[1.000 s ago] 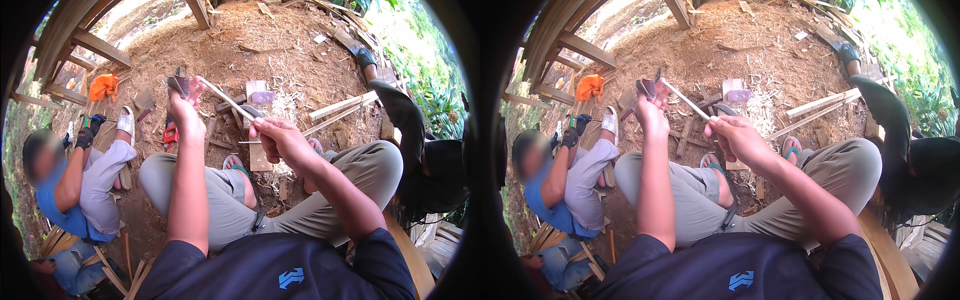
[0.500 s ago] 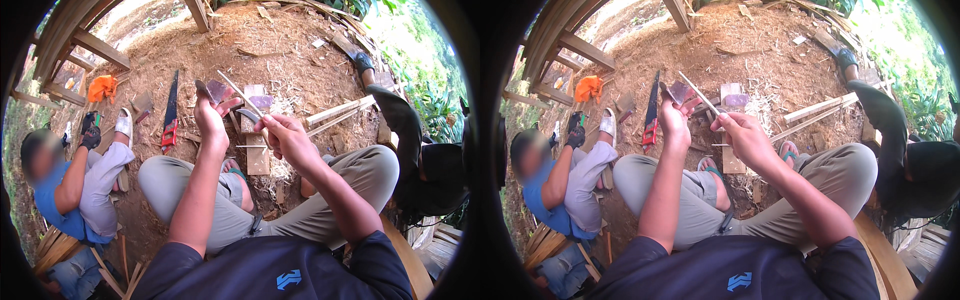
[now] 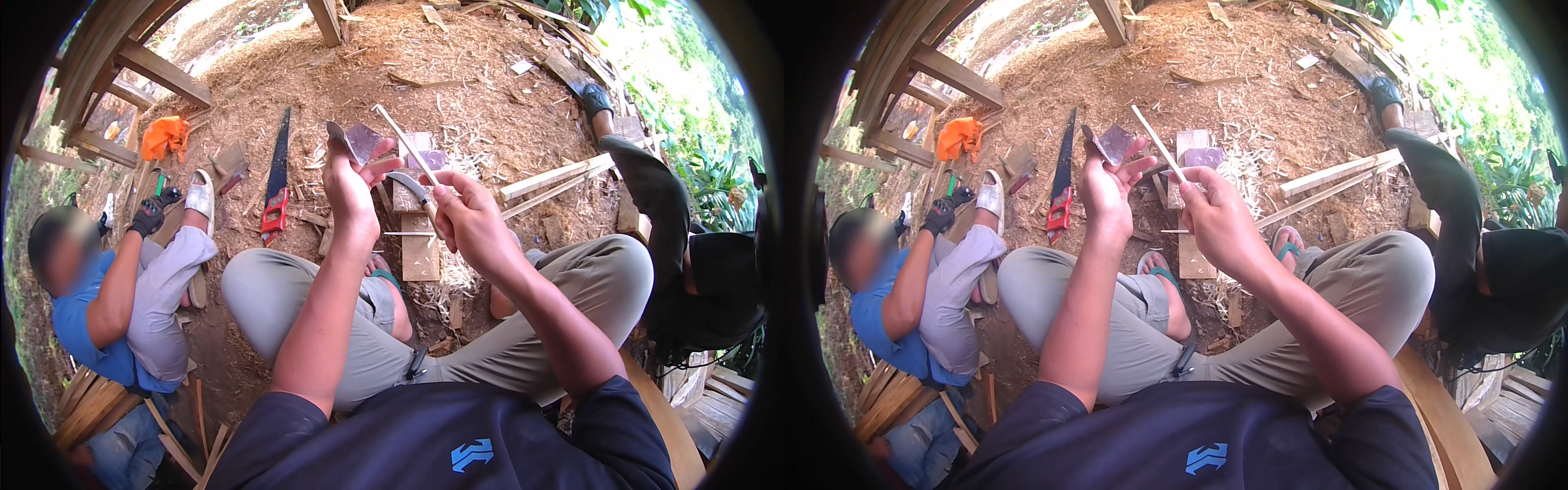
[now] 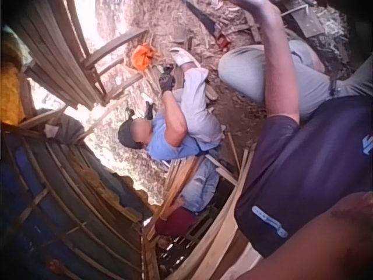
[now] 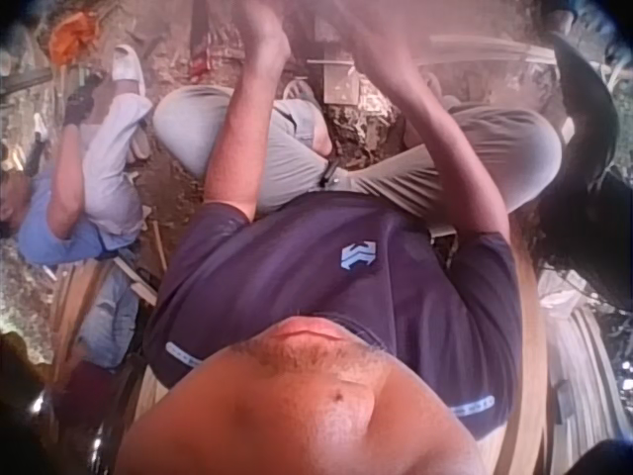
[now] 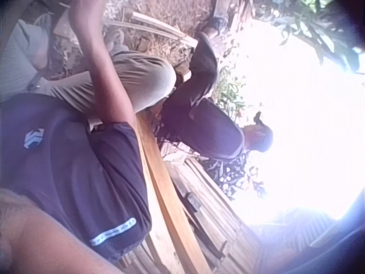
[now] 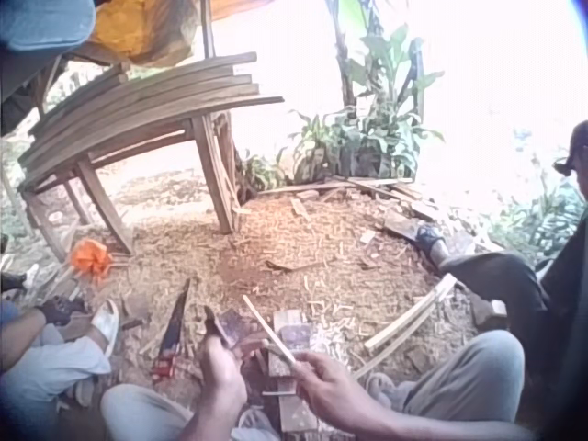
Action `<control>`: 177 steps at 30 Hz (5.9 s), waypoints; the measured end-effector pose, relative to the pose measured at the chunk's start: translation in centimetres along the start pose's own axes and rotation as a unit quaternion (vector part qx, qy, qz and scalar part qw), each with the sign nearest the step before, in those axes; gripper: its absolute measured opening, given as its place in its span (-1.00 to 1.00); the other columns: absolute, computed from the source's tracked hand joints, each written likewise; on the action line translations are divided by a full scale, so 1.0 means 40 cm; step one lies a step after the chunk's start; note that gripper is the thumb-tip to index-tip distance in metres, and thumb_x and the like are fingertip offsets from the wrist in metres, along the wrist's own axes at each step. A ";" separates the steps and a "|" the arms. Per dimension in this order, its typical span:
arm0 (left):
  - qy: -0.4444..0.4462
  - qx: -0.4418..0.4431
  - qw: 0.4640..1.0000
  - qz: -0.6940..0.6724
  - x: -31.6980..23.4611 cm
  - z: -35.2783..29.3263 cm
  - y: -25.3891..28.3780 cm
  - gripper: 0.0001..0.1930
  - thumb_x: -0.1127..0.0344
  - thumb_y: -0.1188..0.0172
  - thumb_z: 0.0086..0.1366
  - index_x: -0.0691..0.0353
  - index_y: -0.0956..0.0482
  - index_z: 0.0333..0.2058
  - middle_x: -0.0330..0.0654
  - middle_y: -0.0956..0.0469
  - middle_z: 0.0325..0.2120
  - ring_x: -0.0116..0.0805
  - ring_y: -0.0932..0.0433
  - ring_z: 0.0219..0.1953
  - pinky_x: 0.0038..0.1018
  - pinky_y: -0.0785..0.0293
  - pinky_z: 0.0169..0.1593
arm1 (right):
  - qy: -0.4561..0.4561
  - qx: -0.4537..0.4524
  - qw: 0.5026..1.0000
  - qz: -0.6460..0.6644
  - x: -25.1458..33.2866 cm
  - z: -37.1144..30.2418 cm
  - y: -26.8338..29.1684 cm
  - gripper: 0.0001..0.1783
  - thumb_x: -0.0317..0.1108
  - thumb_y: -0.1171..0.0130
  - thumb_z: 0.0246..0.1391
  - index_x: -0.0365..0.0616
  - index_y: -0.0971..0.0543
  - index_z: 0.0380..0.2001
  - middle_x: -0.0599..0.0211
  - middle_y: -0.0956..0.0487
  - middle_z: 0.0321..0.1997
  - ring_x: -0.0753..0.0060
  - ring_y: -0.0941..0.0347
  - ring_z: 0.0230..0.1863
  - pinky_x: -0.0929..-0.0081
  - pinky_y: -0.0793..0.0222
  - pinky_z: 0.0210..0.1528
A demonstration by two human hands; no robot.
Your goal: The person sits on the ground and sands a small wooden dowel using a piece of sandpaper. They hold the dowel in one hand and rub the sandpaper against it repeatedly to smooth the surface. Another person is visible in the background working on a separate piece of wood.
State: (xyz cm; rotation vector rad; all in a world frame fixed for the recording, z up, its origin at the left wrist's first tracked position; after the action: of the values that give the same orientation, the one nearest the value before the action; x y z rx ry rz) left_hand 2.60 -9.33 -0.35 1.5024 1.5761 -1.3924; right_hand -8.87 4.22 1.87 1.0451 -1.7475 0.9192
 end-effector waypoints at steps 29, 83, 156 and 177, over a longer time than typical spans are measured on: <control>0.000 0.014 1.000 0.012 0.009 -0.018 -0.015 -0.52 -0.02 0.36 0.50 0.18 -0.45 -0.02 -0.09 -0.65 -0.21 -0.31 -0.68 -0.37 -0.55 -0.41 -0.26 | 0.090 -0.062 0.984 -0.138 0.062 -0.003 0.029 -0.71 -0.15 0.00 0.35 -0.18 -0.45 -0.15 0.57 -0.29 -0.61 0.79 -0.12 -0.57 0.66 -0.03 -0.58; -0.013 0.044 0.996 -0.071 -0.027 -0.012 -0.057 -0.68 0.07 0.16 0.49 0.14 -0.47 -0.09 -0.06 -0.63 -0.24 -0.19 -0.63 -0.22 -0.31 -0.48 -0.07 | 0.379 -0.151 0.818 -0.405 0.110 -0.022 -0.057 -0.85 -0.35 -0.08 0.21 -0.20 -0.48 -0.39 0.19 -0.47 -0.62 0.11 -0.51 -0.56 0.18 -0.35 -0.55; -0.021 0.001 0.998 -0.057 0.020 0.005 -0.016 -0.58 0.03 0.32 0.53 0.19 -0.37 0.05 -0.03 -0.61 -0.22 -0.16 -0.65 -0.23 -0.25 -0.44 -0.02 | 0.403 -0.168 0.785 -0.440 0.081 -0.033 -0.038 -0.82 -0.56 -0.18 0.01 -0.28 -0.61 -0.26 0.04 -0.61 -0.46 -0.01 -0.57 -0.44 0.21 -0.49 -0.36; -0.023 0.057 0.998 -0.029 0.008 -0.040 -0.082 -0.62 0.12 0.30 0.52 0.30 -0.40 -0.15 -0.11 -0.57 -0.47 -0.31 -0.62 -0.38 -0.52 -0.53 -0.36 | 0.141 0.000 0.957 -0.252 0.033 0.065 -0.045 -0.83 -0.37 -0.03 0.25 -0.22 -0.55 -0.22 0.38 -0.41 -0.62 0.47 -0.36 -0.69 0.46 -0.22 -0.61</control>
State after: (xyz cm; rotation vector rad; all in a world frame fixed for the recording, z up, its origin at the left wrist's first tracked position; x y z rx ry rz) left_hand -0.16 -7.20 0.84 1.4897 1.5456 -1.5624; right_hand -8.35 0.89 2.48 1.2184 -1.1656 0.6987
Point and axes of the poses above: each hand's wrist, its own z-axis towards the middle knuckle, its own y-axis out of the back of the hand, x = y × z, the point moved 9 cm from there along z, towards the middle knuckle
